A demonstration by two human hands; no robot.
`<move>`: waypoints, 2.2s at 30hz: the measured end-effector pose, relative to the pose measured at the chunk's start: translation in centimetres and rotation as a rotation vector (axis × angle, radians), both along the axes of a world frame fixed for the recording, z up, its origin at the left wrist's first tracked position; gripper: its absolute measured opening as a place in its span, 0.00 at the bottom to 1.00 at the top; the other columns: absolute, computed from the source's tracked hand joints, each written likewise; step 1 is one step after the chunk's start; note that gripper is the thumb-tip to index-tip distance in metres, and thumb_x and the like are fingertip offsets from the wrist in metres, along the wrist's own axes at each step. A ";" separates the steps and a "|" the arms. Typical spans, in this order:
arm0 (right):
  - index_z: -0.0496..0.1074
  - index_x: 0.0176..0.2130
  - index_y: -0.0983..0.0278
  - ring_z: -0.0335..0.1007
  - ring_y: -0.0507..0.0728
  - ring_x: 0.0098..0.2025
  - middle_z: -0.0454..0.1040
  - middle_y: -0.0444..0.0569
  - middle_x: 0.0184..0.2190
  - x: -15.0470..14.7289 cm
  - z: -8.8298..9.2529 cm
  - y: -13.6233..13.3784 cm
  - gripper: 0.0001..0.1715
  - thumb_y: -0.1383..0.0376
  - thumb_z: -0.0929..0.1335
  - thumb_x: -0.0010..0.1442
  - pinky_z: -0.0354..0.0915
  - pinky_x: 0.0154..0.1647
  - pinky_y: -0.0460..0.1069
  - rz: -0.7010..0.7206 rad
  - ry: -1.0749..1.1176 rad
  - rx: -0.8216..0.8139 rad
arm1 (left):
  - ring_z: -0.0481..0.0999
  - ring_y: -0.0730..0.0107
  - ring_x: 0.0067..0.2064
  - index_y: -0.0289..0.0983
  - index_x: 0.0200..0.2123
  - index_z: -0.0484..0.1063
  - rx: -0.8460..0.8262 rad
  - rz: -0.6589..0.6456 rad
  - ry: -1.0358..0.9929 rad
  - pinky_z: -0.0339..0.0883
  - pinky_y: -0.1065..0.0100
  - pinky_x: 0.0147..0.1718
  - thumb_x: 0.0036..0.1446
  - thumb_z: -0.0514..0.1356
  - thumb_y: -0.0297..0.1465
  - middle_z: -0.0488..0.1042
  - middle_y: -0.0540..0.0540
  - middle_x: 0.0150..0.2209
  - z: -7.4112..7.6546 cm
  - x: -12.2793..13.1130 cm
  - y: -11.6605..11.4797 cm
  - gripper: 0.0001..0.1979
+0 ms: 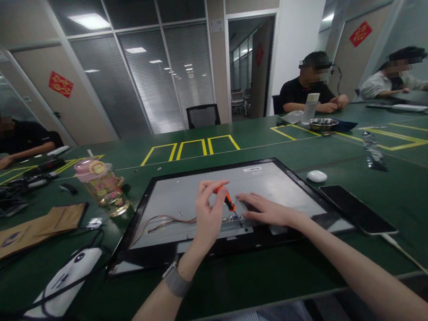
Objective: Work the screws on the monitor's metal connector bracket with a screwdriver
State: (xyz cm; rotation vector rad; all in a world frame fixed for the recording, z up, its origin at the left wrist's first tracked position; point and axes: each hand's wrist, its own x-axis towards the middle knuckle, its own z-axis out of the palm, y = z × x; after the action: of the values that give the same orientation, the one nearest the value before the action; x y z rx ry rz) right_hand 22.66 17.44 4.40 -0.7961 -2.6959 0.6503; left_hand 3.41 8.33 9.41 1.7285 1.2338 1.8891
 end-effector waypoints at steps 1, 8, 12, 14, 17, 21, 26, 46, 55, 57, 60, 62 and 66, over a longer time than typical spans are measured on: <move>0.55 0.63 0.65 0.50 0.63 0.66 0.57 0.56 0.64 0.0 0.1 0.0 0.34 0.50 0.58 0.66 0.38 0.67 0.63 -0.003 -0.001 0.002 | 0.69 0.70 0.39 0.38 0.41 0.76 -0.007 -0.005 -0.003 0.63 0.69 0.42 0.61 0.56 0.33 0.68 0.47 0.34 0.1 0.0 -0.1 0.11; 0.55 0.64 0.65 0.49 0.64 0.66 0.57 0.56 0.64 -0.1 0.6 -0.5 0.35 0.49 0.58 0.66 0.38 0.68 0.62 -0.015 -0.004 -0.010 | 0.72 0.69 0.43 0.37 0.45 0.73 -0.040 -0.102 -0.068 0.63 0.67 0.46 0.65 0.48 0.30 0.73 0.45 0.38 0.4 0.0 -0.4 0.15; 0.54 0.64 0.64 0.49 0.63 0.66 0.57 0.55 0.64 -0.1 0.3 -0.3 0.34 0.49 0.58 0.66 0.37 0.67 0.63 0.000 0.002 -0.018 | 0.69 0.69 0.42 0.38 0.41 0.76 0.011 -0.045 -0.027 0.63 0.69 0.43 0.61 0.55 0.33 0.67 0.46 0.38 0.1 0.0 -0.1 0.11; 0.54 0.64 0.64 0.49 0.63 0.66 0.57 0.56 0.64 0.0 0.3 -0.2 0.34 0.49 0.58 0.66 0.37 0.67 0.62 0.002 -0.001 -0.019 | 0.69 0.70 0.39 0.39 0.40 0.77 0.025 -0.023 -0.016 0.63 0.70 0.41 0.59 0.58 0.33 0.65 0.47 0.36 0.1 0.1 -0.1 0.09; 0.55 0.63 0.65 0.49 0.63 0.66 0.57 0.56 0.64 -0.1 0.3 -0.2 0.34 0.49 0.58 0.66 0.38 0.68 0.62 0.002 0.003 -0.011 | 0.69 0.71 0.37 0.38 0.41 0.76 0.019 -0.022 -0.004 0.64 0.70 0.39 0.61 0.57 0.33 0.66 0.47 0.34 0.3 0.1 -0.2 0.10; 0.55 0.63 0.65 0.48 0.63 0.66 0.57 0.56 0.64 -0.1 0.6 -0.4 0.34 0.49 0.58 0.66 0.38 0.67 0.62 -0.015 -0.004 -0.005 | 0.72 0.69 0.41 0.37 0.45 0.74 -0.003 -0.072 -0.015 0.65 0.69 0.42 0.64 0.51 0.31 0.72 0.45 0.38 0.5 0.0 -0.4 0.13; 0.56 0.63 0.65 0.48 0.65 0.66 0.57 0.56 0.64 -0.1 0.6 -0.4 0.34 0.48 0.58 0.66 0.39 0.67 0.63 -0.022 -0.008 -0.017 | 0.75 0.66 0.46 0.36 0.48 0.71 -0.055 -0.180 -0.095 0.65 0.64 0.49 0.65 0.49 0.32 0.76 0.42 0.44 0.3 0.1 -0.3 0.15; 0.56 0.63 0.65 0.49 0.64 0.66 0.57 0.56 0.64 -0.2 0.8 -0.5 0.34 0.48 0.58 0.66 0.38 0.67 0.62 -0.008 0.002 -0.028 | 0.73 0.67 0.47 0.38 0.52 0.70 -0.050 -0.191 -0.131 0.64 0.63 0.50 0.64 0.50 0.32 0.73 0.43 0.47 0.0 0.2 -0.1 0.16; 0.55 0.63 0.64 0.48 0.63 0.66 0.57 0.55 0.64 -0.1 0.5 -0.3 0.35 0.47 0.58 0.66 0.37 0.67 0.62 -0.005 0.000 -0.020 | 0.70 0.69 0.41 0.39 0.42 0.77 0.011 -0.066 -0.026 0.65 0.68 0.43 0.60 0.56 0.33 0.69 0.45 0.37 0.0 0.2 -0.1 0.11; 0.57 0.62 0.64 0.49 0.64 0.65 0.58 0.56 0.63 -0.1 0.5 -0.3 0.34 0.48 0.58 0.66 0.39 0.67 0.62 -0.005 0.009 -0.020 | 0.70 0.68 0.45 0.39 0.46 0.75 -0.008 -0.085 -0.033 0.64 0.67 0.46 0.64 0.51 0.31 0.70 0.44 0.42 0.1 0.1 -0.1 0.14; 0.57 0.62 0.64 0.50 0.64 0.65 0.58 0.57 0.63 -0.1 0.6 -0.4 0.33 0.49 0.59 0.66 0.40 0.67 0.63 -0.009 0.011 -0.015 | 0.71 0.68 0.47 0.39 0.50 0.72 -0.024 -0.108 -0.063 0.62 0.66 0.49 0.65 0.49 0.30 0.72 0.44 0.44 0.0 0.1 -0.1 0.16; 0.57 0.62 0.65 0.50 0.64 0.65 0.58 0.57 0.63 -0.1 0.7 -0.4 0.33 0.48 0.58 0.66 0.40 0.67 0.62 -0.006 0.005 -0.013 | 0.71 0.68 0.45 0.38 0.51 0.71 -0.029 -0.102 -0.077 0.64 0.66 0.47 0.64 0.50 0.31 0.72 0.44 0.41 -0.1 0.2 -0.1 0.15; 0.56 0.62 0.65 0.50 0.64 0.65 0.58 0.57 0.63 -0.1 0.8 -0.5 0.33 0.49 0.58 0.66 0.40 0.67 0.63 -0.008 0.000 -0.017 | 0.70 0.70 0.38 0.39 0.45 0.74 -0.025 -0.074 -0.080 0.66 0.69 0.42 0.59 0.58 0.33 0.68 0.47 0.37 -0.2 0.2 0.0 0.12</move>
State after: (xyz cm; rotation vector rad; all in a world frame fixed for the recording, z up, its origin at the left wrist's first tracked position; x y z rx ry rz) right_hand 22.55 16.91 5.21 -0.8110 -2.6889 0.6730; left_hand 3.65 8.34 9.26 1.6456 1.1439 1.8736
